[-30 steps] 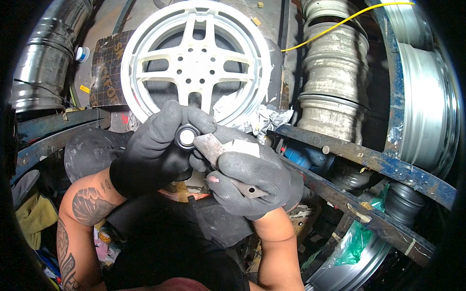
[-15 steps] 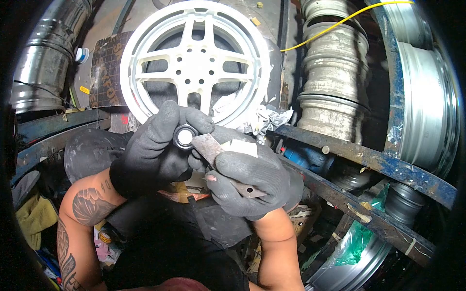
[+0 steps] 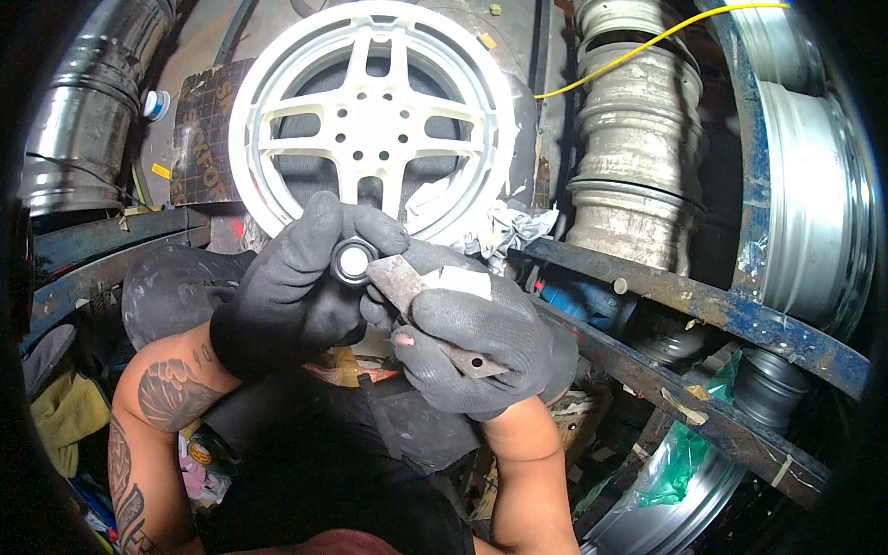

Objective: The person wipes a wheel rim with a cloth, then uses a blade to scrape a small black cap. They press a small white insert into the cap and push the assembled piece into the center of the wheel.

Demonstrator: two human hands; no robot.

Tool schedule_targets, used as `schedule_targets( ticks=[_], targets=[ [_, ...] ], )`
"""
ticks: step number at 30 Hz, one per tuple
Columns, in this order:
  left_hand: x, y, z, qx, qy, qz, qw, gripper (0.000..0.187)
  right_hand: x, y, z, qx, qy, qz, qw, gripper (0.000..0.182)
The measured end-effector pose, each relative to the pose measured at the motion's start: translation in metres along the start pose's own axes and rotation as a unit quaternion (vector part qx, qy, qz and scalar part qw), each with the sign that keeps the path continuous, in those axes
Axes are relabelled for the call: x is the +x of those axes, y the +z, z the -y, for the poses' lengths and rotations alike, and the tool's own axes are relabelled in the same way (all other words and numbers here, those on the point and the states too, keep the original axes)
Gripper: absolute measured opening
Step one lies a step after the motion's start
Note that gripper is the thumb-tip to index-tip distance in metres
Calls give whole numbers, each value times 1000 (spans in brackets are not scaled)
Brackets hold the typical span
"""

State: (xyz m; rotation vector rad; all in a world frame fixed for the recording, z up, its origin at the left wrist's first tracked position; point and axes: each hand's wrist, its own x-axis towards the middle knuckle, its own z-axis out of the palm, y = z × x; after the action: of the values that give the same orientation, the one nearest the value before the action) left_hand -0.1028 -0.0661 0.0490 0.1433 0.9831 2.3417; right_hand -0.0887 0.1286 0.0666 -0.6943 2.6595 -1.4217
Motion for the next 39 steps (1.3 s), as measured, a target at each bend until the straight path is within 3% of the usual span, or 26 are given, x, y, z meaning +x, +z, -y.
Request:
schedule_targets(
  ticks=[5, 14, 17, 21, 24, 30, 33, 39],
  targets=[
    [-1, -3, 5, 189, 68, -1, 980, 24, 2, 5, -6, 118, 48, -2, 992, 42],
    [0, -2, 5, 104, 31, -14, 994, 26, -7, 2, -3, 31, 52, -21, 998, 37],
    [1, -1, 5, 103, 33, -17, 994, 25, -7, 6, -5, 92, 54, -45, 993, 37],
    [0, 1, 6, 137, 43, -29, 989, 25, 3, 2, -8, 110, 34, -1, 993, 35],
    [0, 0, 3, 142, 34, -26, 989, 24, -1, 9, -7, 201, 71, -36, 976, 34],
    [1, 1, 8, 175, 89, -23, 980, 28, 0, 2, -5, 86, 7, -43, 995, 32],
    [0, 3, 4, 26, 2, -40, 999, 33, 1, 7, -4, 130, 26, -58, 989, 31],
    [1, 0, 7, 112, 29, -29, 993, 36, -3, -5, -4, 32, 4, -10, 999, 33]
  ],
)
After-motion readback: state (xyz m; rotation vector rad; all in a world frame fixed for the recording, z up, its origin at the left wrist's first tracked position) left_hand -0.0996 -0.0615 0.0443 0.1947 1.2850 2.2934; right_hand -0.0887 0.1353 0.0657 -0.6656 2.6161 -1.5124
